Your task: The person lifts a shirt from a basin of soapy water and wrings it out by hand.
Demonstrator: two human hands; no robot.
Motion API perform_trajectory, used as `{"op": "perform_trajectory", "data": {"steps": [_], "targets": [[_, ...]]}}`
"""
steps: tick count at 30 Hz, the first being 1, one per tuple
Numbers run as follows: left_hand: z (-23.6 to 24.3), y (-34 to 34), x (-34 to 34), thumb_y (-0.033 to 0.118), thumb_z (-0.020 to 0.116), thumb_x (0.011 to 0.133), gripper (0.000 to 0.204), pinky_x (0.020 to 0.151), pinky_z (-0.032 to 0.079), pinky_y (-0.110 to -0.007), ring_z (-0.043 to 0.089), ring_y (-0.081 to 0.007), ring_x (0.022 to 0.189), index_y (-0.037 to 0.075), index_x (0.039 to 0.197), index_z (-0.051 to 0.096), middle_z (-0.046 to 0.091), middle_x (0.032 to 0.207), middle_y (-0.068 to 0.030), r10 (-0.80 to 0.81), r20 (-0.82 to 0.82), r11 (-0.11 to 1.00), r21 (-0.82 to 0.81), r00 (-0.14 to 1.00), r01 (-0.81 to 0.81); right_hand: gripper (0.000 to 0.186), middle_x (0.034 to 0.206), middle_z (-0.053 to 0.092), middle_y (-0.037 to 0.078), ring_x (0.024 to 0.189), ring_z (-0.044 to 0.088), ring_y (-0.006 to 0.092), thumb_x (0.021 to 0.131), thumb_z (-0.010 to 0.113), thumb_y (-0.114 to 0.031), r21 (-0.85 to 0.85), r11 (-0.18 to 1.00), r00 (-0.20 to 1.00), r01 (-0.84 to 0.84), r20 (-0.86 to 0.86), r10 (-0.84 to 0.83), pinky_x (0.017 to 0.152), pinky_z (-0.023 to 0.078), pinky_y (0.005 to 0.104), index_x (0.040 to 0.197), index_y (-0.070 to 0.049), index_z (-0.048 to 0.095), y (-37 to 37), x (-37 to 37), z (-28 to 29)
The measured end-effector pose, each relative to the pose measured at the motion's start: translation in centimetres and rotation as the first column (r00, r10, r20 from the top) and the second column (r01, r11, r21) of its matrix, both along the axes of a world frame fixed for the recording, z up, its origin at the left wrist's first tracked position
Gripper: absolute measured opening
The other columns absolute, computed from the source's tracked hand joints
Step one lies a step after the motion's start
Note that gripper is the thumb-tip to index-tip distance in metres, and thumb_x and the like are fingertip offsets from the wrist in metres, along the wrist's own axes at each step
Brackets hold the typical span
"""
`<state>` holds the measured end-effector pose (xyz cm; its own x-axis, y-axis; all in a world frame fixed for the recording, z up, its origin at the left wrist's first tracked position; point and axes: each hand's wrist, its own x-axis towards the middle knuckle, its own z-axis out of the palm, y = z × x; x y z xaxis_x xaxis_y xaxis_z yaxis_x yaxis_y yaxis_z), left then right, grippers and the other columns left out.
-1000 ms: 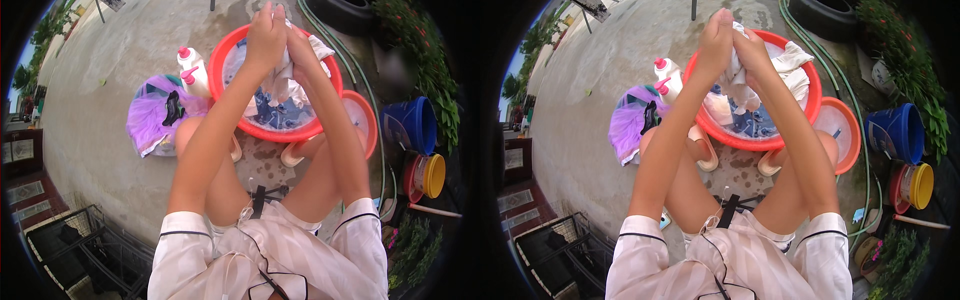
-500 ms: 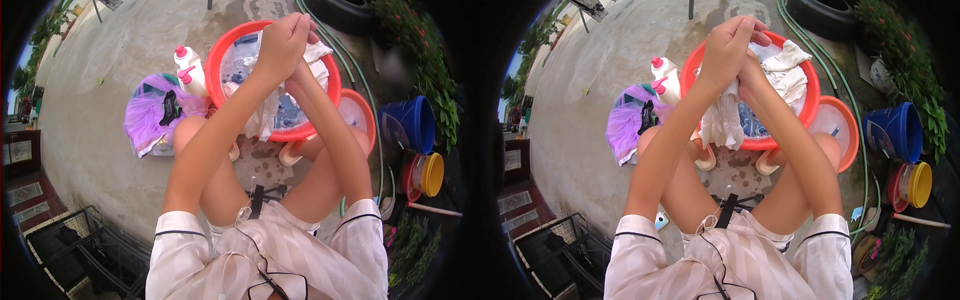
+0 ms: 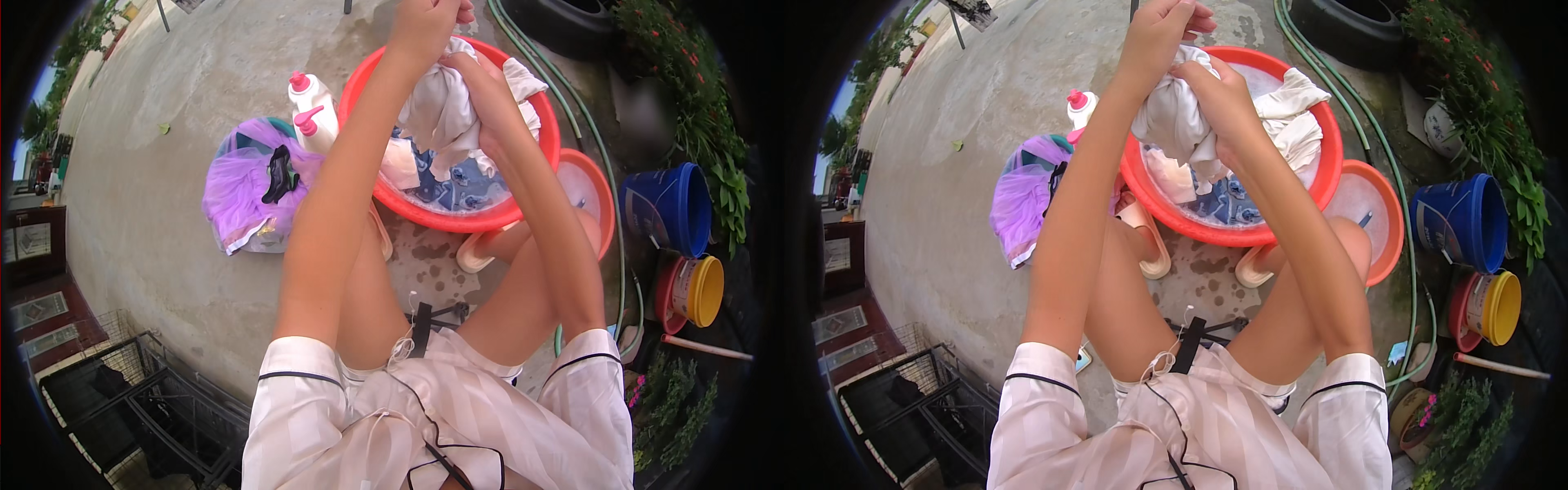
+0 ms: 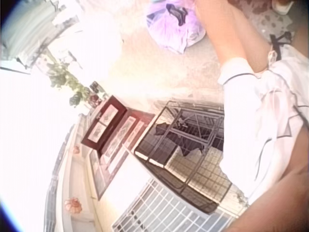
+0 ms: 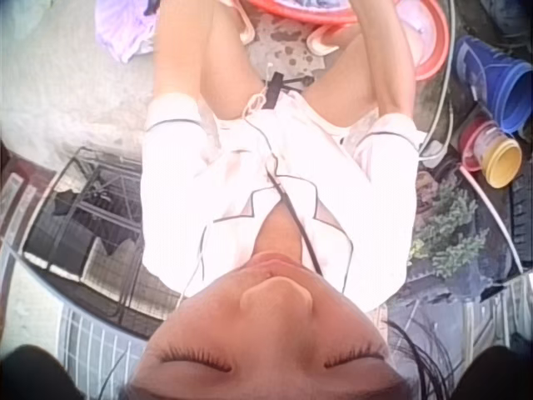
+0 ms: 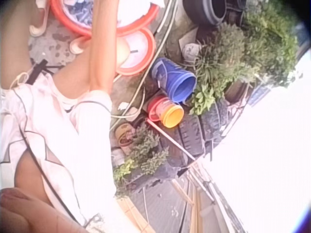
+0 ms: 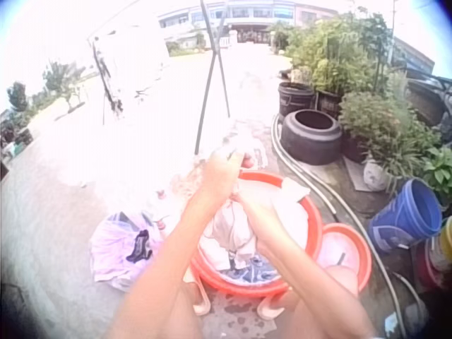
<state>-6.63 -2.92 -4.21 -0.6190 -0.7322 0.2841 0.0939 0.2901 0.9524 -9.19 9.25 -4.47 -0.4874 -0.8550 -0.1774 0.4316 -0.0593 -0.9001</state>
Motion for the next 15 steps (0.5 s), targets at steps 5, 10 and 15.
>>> {"op": "perform_trajectory", "data": {"steps": [5, 10, 15], "targets": [[-0.4, 3.5, 0.4, 0.022, 0.043, 0.091, 0.031, 0.078, 0.045, -0.028, 0.061, -0.0164, 0.083, -0.004, 0.093, 0.060, 0.066, 0.087, -0.0106, -0.194, 0.017, 0.973, -0.126, 0.981, 0.194, 0.026, 0.092, 0.061, 0.006, 0.080, 0.062, 0.0133, 0.089, 0.053, -0.023, -0.055, 0.990, 0.978, 0.129, 0.174, -0.118, 0.067, 0.050, 0.0267, 0.104, -0.002, 0.054, 0.1, -1.0, -1.3], [-1.0, 4.8, 0.0, 0.028, 0.043, 0.092, 0.036, 0.080, 0.043, -0.026, 0.058, -0.0150, 0.088, -0.003, 0.102, 0.057, 0.064, 0.095, -0.0106, -0.038, 0.036, 0.987, -0.152, 0.999, 0.043, 0.025, 0.092, 0.061, 0.005, 0.079, 0.061, 0.0135, 0.088, 0.054, -0.021, -0.123, 0.974, 0.954, 0.189, 0.258, -0.153, 0.067, 0.050, 0.0272, 0.103, -0.002, 0.054, -0.2, -2.6, -1.3], [-3.1, 3.9, -0.4, 0.050, 0.047, 0.087, 0.055, 0.080, 0.045, -0.033, 0.061, -0.0274, 0.090, -0.003, 0.097, 0.058, 0.063, 0.094, -0.0211, -0.136, 0.100, 0.983, 0.140, 0.986, 0.121, 0.021, 0.088, 0.060, 0.005, 0.077, 0.060, 0.0136, 0.083, 0.058, -0.017, -0.219, 0.920, 0.936, 0.326, 0.211, -0.281, 0.068, 0.050, 0.0271, 0.099, -0.003, 0.054, -0.9, -4.7, -0.8]]}}
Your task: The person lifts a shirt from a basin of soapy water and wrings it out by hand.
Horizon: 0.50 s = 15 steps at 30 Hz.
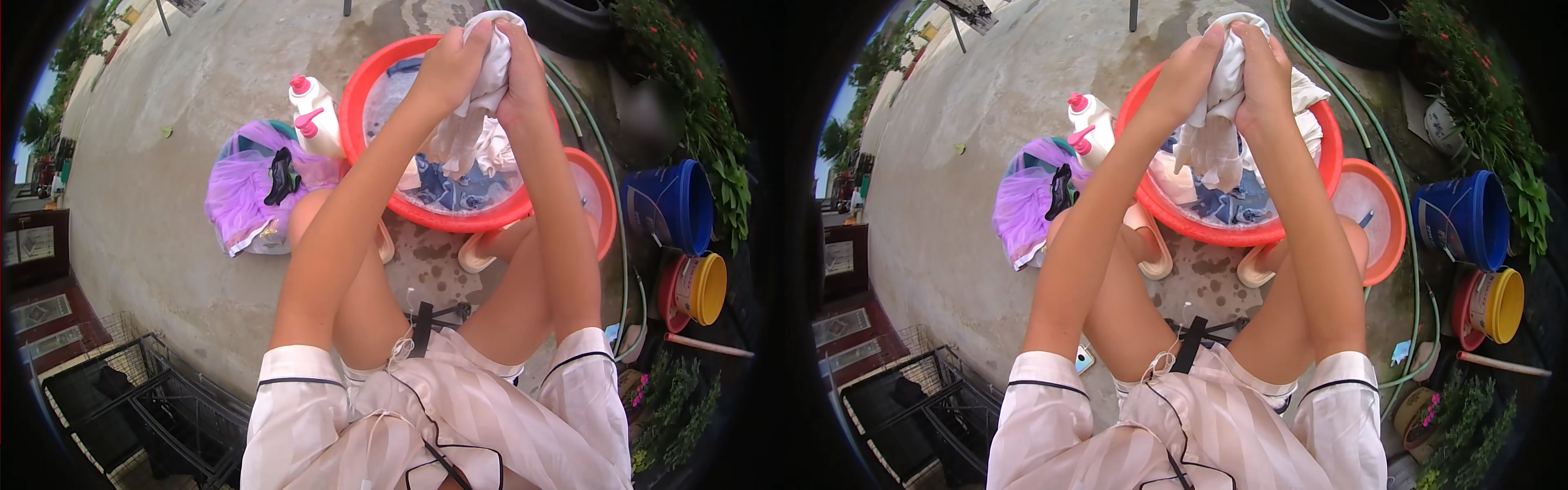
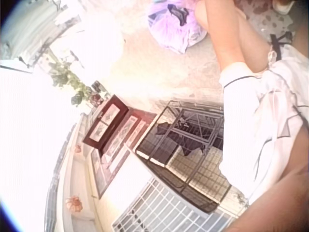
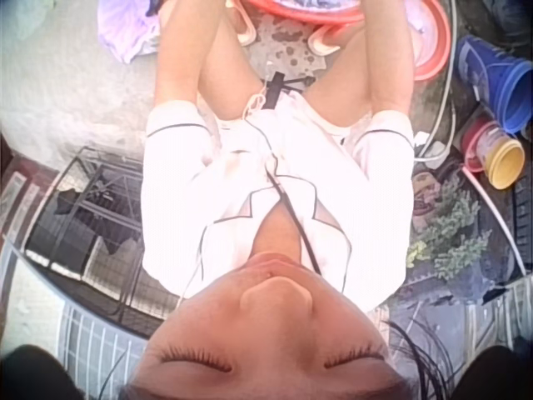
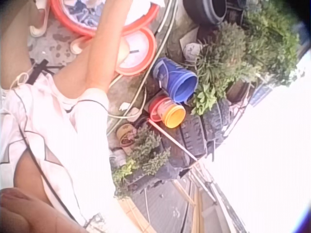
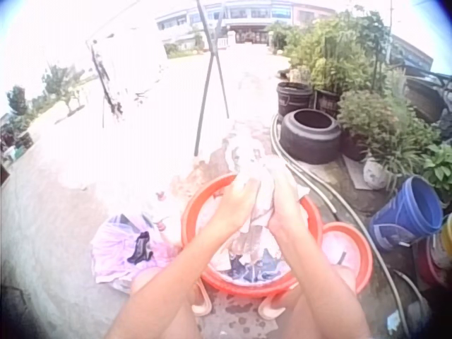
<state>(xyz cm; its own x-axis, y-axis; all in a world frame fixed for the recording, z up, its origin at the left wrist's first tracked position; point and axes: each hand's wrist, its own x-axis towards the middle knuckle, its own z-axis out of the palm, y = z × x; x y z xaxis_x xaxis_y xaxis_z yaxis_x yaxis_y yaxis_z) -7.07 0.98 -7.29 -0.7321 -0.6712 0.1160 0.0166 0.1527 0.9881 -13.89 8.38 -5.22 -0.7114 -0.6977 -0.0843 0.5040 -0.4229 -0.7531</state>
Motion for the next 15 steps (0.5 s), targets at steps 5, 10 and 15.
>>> {"op": "perform_trajectory", "data": {"steps": [5, 10, 15], "targets": [[0.9, 1.9, 0.5, 0.054, 0.050, 0.084, 0.058, 0.075, 0.046, -0.032, 0.061, -0.0240, 0.085, -0.002, 0.095, 0.060, 0.064, 0.089, -0.0185, -0.080, -0.037, 0.997, -0.002, 0.996, 0.080, 0.017, 0.089, 0.059, 0.005, 0.080, 0.058, 0.0143, 0.088, 0.050, -0.016, -0.263, 0.964, 0.954, -0.035, -0.297, -0.046, 0.071, 0.048, 0.0267, 0.100, -0.004, 0.054, 0.5, -2.4, 0.4], [1.8, 2.5, 0.5, 0.048, 0.055, 0.084, 0.052, 0.069, 0.047, -0.033, 0.062, -0.0228, 0.077, -0.002, 0.097, 0.060, 0.065, 0.083, -0.0146, 0.042, -0.196, 0.994, -0.088, 0.980, -0.061, 0.015, 0.089, 0.058, 0.004, 0.080, 0.056, 0.0117, 0.085, 0.050, -0.007, -0.157, 0.960, 0.905, 0.232, -0.328, -0.273, 0.069, 0.047, 0.0240, 0.098, -0.004, 0.056, 0.5, -1.4, 1.8], [3.6, 2.6, 0.4, 0.029, 0.053, 0.091, 0.034, 0.066, 0.043, -0.022, 0.052, -0.0057, 0.074, -0.001, 0.105, 0.060, 0.061, 0.085, -0.0008, 0.128, -0.483, 0.989, 0.126, 0.866, -0.076, 0.024, 0.095, 0.058, 0.005, 0.083, 0.053, 0.0106, 0.082, 0.052, -0.007, -0.099, 0.963, 0.701, 0.252, -0.667, -0.252, 0.072, 0.044, 0.0234, 0.105, 0.000, 0.055, 1.4, -0.9, 2.8]]}}
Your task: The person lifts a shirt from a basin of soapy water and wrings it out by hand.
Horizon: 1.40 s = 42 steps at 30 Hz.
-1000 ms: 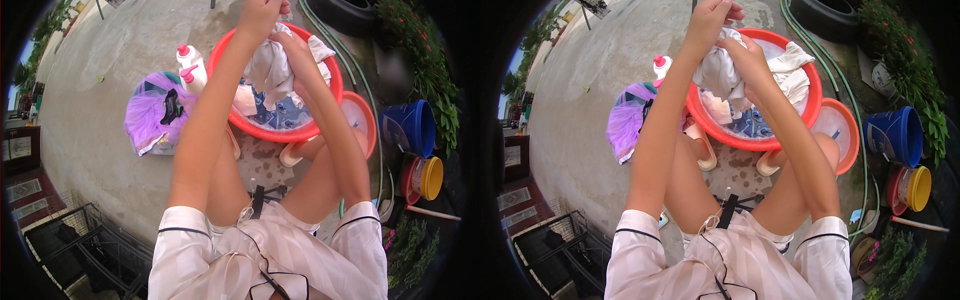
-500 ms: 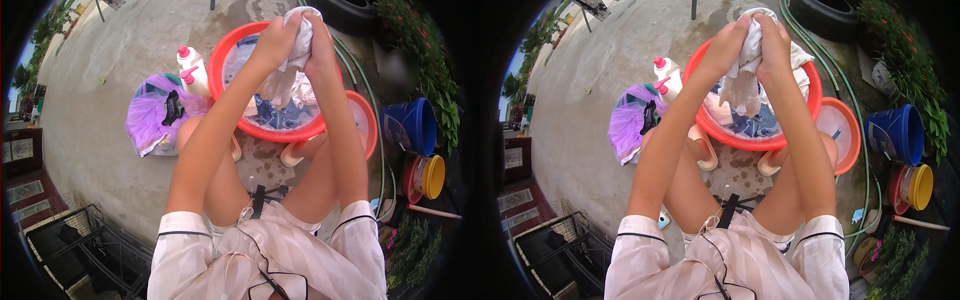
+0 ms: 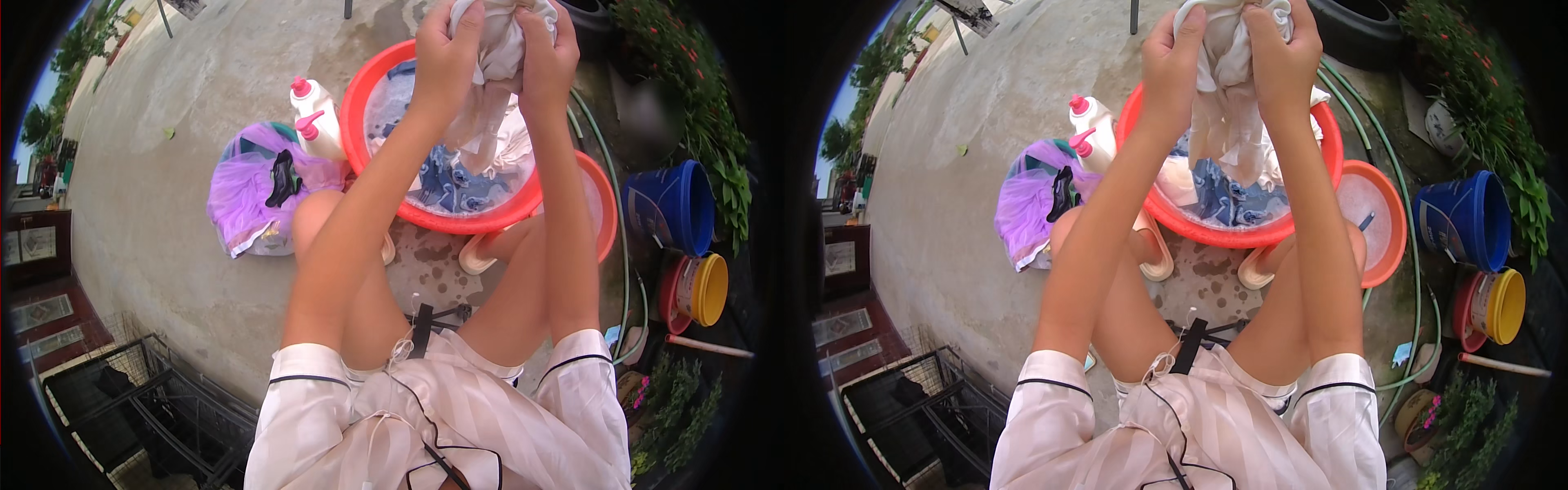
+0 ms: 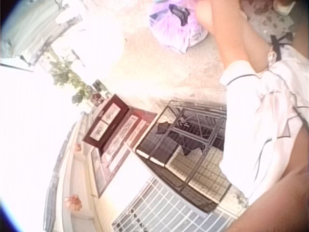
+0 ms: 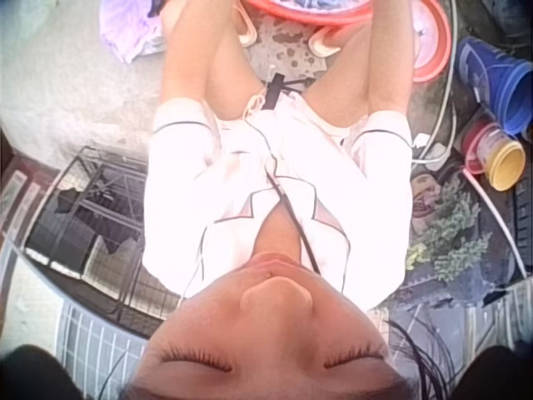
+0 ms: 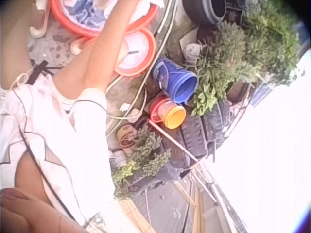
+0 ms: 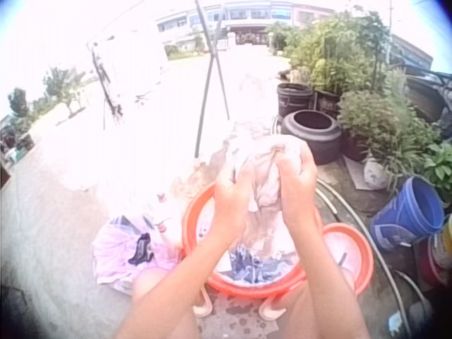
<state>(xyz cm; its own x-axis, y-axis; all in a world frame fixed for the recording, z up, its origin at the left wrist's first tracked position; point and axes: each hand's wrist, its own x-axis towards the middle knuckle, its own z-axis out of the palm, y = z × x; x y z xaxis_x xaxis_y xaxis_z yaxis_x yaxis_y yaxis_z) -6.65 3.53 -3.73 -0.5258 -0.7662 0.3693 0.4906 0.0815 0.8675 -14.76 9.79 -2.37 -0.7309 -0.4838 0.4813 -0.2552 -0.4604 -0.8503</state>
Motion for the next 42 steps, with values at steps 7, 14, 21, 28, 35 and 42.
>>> {"op": "perform_trajectory", "data": {"steps": [7, 14, 21, 28, 35, 42], "targets": [[1.7, 0.2, -0.9, 0.019, 0.061, 0.086, 0.024, 0.088, 0.039, -0.028, 0.051, -0.0172, 0.099, -0.004, 0.093, 0.060, 0.058, 0.097, -0.0109, 0.140, -0.134, 0.990, 0.021, 0.981, -0.138, 0.021, 0.081, 0.058, 0.006, 0.076, 0.052, 0.0107, 0.087, 0.049, -0.017, 0.113, 0.993, 0.983, 0.027, -0.184, -0.006, 0.067, 0.042, 0.0266, 0.092, 0.001, 0.059, -0.6, 1.8, -1.7], [1.3, -0.8, -1.3, 0.009, 0.057, 0.083, 0.018, 0.076, 0.045, -0.032, 0.058, -0.0196, 0.082, -0.005, 0.094, 0.061, 0.064, 0.088, -0.0135, 0.380, -0.026, 0.873, -0.320, 0.925, -0.368, 0.039, 0.087, 0.061, 0.007, 0.074, 0.055, 0.0114, 0.090, 0.050, -0.034, 0.272, 0.962, 0.988, 0.022, -0.151, 0.020, 0.066, 0.046, 0.0258, 0.104, 0.002, 0.055, -0.3, 1.0, -2.4], [1.0, -0.5, -1.2, 0.011, 0.049, 0.087, 0.022, 0.057, 0.044, -0.038, 0.061, -0.0299, 0.063, -0.006, 0.097, 0.058, 0.061, 0.070, -0.0201, 0.442, 0.226, 0.864, -0.367, 0.868, -0.345, 0.041, 0.064, 0.054, 0.003, 0.059, 0.048, 0.0081, 0.098, 0.036, -0.028, -0.037, 0.990, 0.990, 0.137, -0.036, -0.138, 0.056, 0.038, 0.0230, 0.072, -0.001, 0.055, -0.3, -0.4, 0.2], [0.1, -0.5, -1.0, 0.011, 0.046, 0.087, 0.023, 0.054, 0.044, -0.042, 0.058, -0.0377, 0.062, -0.002, 0.102, 0.058, 0.058, 0.069, -0.0216, 0.292, 0.256, 0.868, -0.475, 0.922, -0.144, 0.034, 0.070, 0.055, 0.004, 0.060, 0.050, 0.0088, 0.098, 0.036, -0.027, -0.131, 0.988, 0.995, 0.078, 0.071, -0.069, 0.058, 0.040, 0.0224, 0.085, -0.001, 0.054, 0.1, -1.7, -0.3], [1.3, -0.8, 0.6, 0.029, 0.048, 0.091, 0.035, 0.074, 0.043, -0.025, 0.054, -0.0097, 0.082, 0.001, 0.108, 0.060, 0.061, 0.090, -0.0019, -0.152, 0.471, 0.924, -0.244, 0.869, 0.294, 0.023, 0.090, 0.057, 0.007, 0.080, 0.052, 0.0110, 0.096, 0.037, -0.015, -0.235, 0.885, 0.741, 0.401, -0.485, -0.464, 0.073, 0.042, 0.0238, 0.104, 0.000, 0.053, -0.3, -3.8, -0.5], [0.9, 1.3, 0.2, 0.047, 0.042, 0.092, 0.051, 0.071, 0.043, -0.029, 0.054, -0.0138, 0.079, 0.000, 0.098, 0.060, 0.062, 0.085, -0.0083, 0.000, 0.453, 0.958, -0.256, 0.891, 0.130, 0.023, 0.093, 0.058, 0.009, 0.084, 0.054, 0.0182, 0.092, 0.036, -0.009, 0.026, 0.958, 0.937, 0.286, -0.219, -0.273, 0.077, 0.042, 0.0277, 0.106, 0.001, 0.052, 0.2, -0.9, -0.2]]}}
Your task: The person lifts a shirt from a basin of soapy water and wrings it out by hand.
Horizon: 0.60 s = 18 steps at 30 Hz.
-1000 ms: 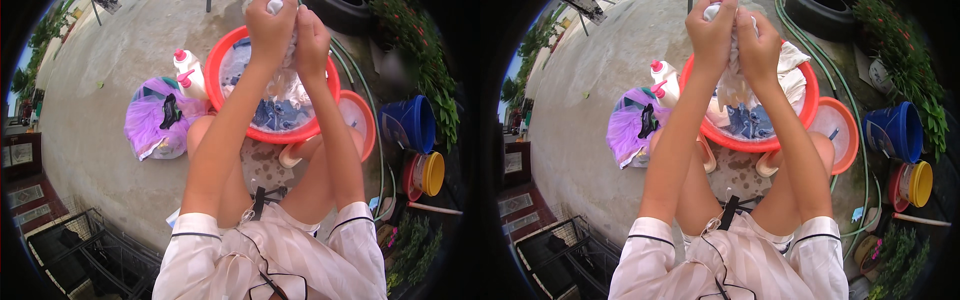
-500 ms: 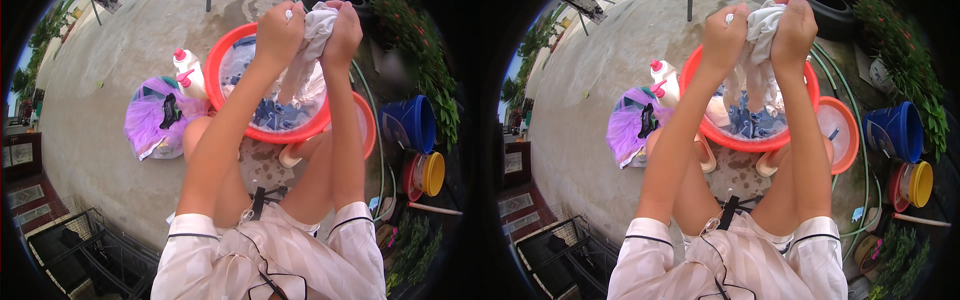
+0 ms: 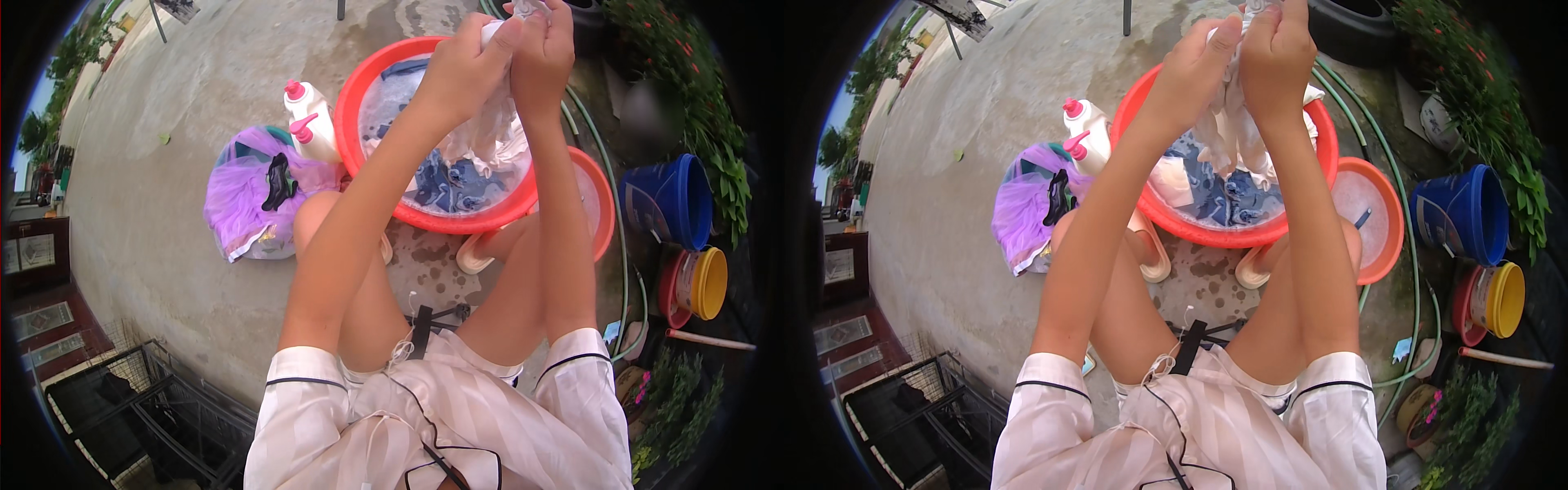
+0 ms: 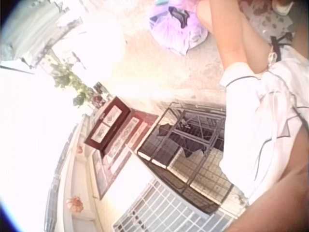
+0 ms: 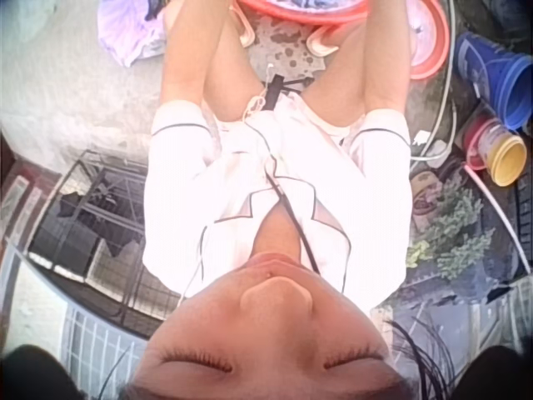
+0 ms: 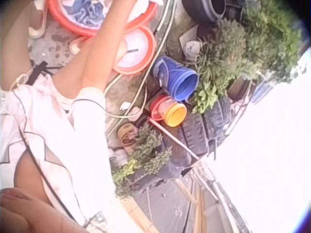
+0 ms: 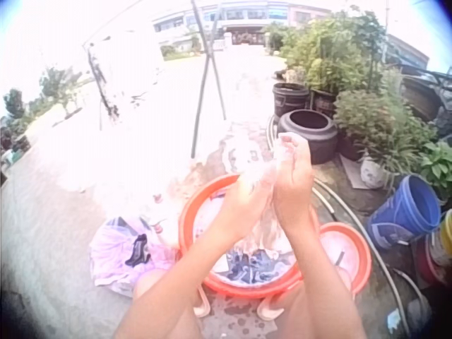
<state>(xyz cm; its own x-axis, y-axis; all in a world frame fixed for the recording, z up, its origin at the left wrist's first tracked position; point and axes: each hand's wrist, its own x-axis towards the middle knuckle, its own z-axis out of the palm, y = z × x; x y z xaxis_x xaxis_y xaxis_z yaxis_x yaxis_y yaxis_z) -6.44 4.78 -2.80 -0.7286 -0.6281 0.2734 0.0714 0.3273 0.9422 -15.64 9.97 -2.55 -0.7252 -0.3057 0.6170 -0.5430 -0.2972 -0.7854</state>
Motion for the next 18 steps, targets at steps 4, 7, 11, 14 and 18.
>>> {"op": "perform_trajectory", "data": {"steps": [4, 7, 11, 14, 18], "targets": [[-0.2, -0.6, -0.4, 0.051, 0.040, 0.092, 0.057, 0.070, 0.043, -0.031, 0.055, -0.0159, 0.074, -0.002, 0.091, 0.061, 0.062, 0.078, -0.0136, 0.135, 0.017, 0.991, -0.002, 0.991, -0.135, 0.026, 0.088, 0.057, 0.019, 0.086, 0.056, 0.0292, 0.083, 0.036, -0.001, 0.149, 0.988, 0.990, 0.043, -0.141, -0.022, 0.078, 0.043, 0.0339, 0.103, 0.003, 0.053, -0.2, 1.9, -0.1], [-0.9, -1.6, -0.5, 0.056, 0.040, 0.089, 0.064, 0.068, 0.043, -0.033, 0.055, -0.0173, 0.071, -0.004, 0.085, 0.061, 0.061, 0.072, -0.0147, 0.211, 0.114, 0.972, -0.124, 0.971, -0.197, 0.027, 0.089, 0.057, 0.018, 0.088, 0.057, 0.0288, 0.081, 0.036, 0.000, 0.069, 0.991, 0.942, 0.115, -0.324, -0.087, 0.081, 0.043, 0.0346, 0.102, 0.003, 0.053, -0.9, 1.7, -1.1], [-0.6, -2.3, -0.5, 0.036, 0.044, 0.086, 0.044, 0.068, 0.047, -0.038, 0.061, -0.0346, 0.073, -0.004, 0.096, 0.061, 0.062, 0.075, -0.0213, 0.179, 0.228, 0.887, -0.458, 0.957, -0.057, 0.028, 0.090, 0.057, 0.016, 0.090, 0.056, 0.0251, 0.078, 0.035, 0.003, 0.071, 0.994, 0.964, 0.086, -0.258, -0.065, 0.084, 0.043, 0.0324, 0.100, 0.004, 0.053, -0.9, 1.9, -1.0], [-0.1, -1.7, 0.0, 0.060, 0.042, 0.085, 0.069, 0.067, 0.044, -0.034, 0.055, -0.0250, 0.070, -0.006, 0.081, 0.061, 0.058, 0.067, -0.0147, -0.015, 0.316, 0.997, 0.075, 0.948, -0.009, 0.028, 0.091, 0.057, 0.014, 0.091, 0.056, 0.0234, 0.077, 0.034, 0.005, -0.015, 1.000, 0.993, -0.022, -0.113, 0.020, 0.085, 0.042, 0.0300, 0.098, 0.004, 0.053, -1.2, 1.8, -1.1], [-0.1, -1.2, 0.5, 0.057, 0.046, 0.086, 0.066, 0.057, 0.038, -0.028, 0.043, -0.0126, 0.059, -0.005, 0.071, 0.059, 0.051, 0.063, -0.0025, -0.013, 0.191, 0.996, 0.093, 0.981, -0.005, 0.028, 0.094, 0.056, 0.013, 0.093, 0.054, 0.0229, 0.074, 0.034, 0.007, -0.044, 0.979, 0.975, -0.200, 0.086, 0.203, 0.088, 0.039, 0.0291, 0.095, 0.004, 0.053, -0.9, 1.3, -0.8]]}}
